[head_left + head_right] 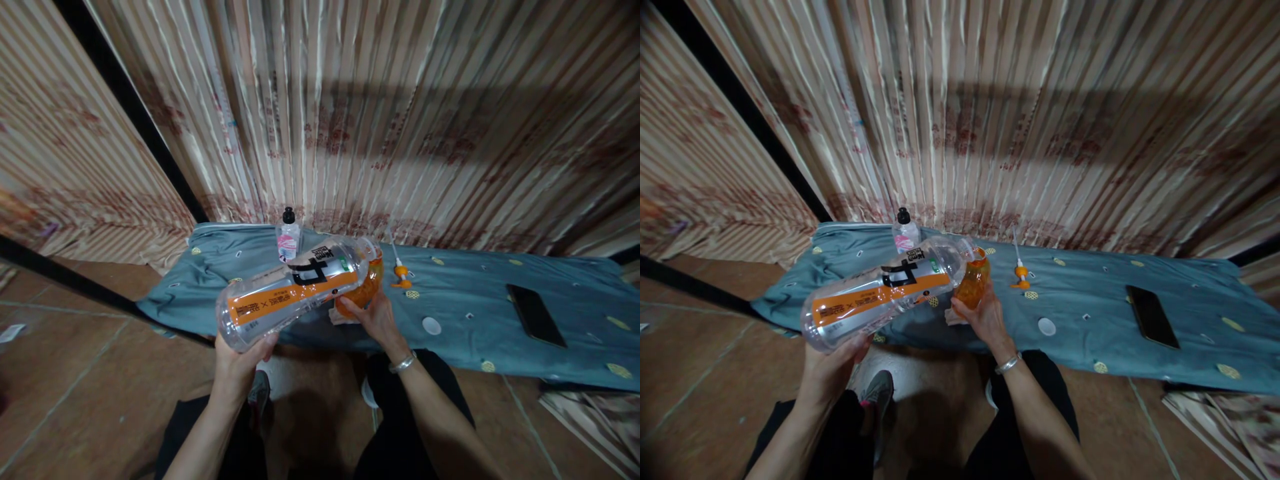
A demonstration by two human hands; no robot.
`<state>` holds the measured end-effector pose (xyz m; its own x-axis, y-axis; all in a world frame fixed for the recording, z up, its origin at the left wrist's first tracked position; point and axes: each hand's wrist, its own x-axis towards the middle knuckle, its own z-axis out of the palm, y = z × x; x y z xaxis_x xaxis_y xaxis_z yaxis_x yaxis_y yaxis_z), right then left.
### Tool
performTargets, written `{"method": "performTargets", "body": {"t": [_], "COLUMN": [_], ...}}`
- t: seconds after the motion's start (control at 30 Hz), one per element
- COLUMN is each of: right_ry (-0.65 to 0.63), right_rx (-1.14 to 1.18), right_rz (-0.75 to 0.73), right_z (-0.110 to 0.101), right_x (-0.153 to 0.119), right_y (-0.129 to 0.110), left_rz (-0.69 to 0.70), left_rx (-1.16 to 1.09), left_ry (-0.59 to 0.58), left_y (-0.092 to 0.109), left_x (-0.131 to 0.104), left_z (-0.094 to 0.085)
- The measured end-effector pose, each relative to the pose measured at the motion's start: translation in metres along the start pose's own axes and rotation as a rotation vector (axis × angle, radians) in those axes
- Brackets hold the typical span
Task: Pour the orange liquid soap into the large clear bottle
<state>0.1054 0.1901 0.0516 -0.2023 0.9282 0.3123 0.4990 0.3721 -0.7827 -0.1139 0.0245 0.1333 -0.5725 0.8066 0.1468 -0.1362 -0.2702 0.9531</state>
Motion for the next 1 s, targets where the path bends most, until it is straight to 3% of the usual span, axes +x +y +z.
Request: {"method": "performTargets", "body": {"t": [0.2,0.43,0.6,0.83,1.0], "right_ry": [0.001,-0.015,-0.026,-0.010,0.025], "right_rx": [-0.013,0.012,0.021,0.024,0.027], "right_rz": [0.006,-0.016,-0.008,-0.030,-0.030], "right_z": [0.000,-0.003,-0.002,0.000,0.003], "right_x": [0.001,0.001,0.001,-0.001,-0.002], "right_y": [0.000,-0.003,-0.005,-0.007,-0.007], "left_rz": [-0.010,0.014,0.011,-0.054,-0.035], "left_rx": [-0.009,0.078,0.101,0.095,0.120], "left_ry": [0.008,0.147,0.173,0.028,0.034], "left_y": [0.002,-0.003,-0.004,0.002,-0.002], "left_x": [-0.003,-0.006,-0.007,-0.005,-0.003], "left_z": [-0.002,-0.003,-0.004,-0.009,-0.013]}}
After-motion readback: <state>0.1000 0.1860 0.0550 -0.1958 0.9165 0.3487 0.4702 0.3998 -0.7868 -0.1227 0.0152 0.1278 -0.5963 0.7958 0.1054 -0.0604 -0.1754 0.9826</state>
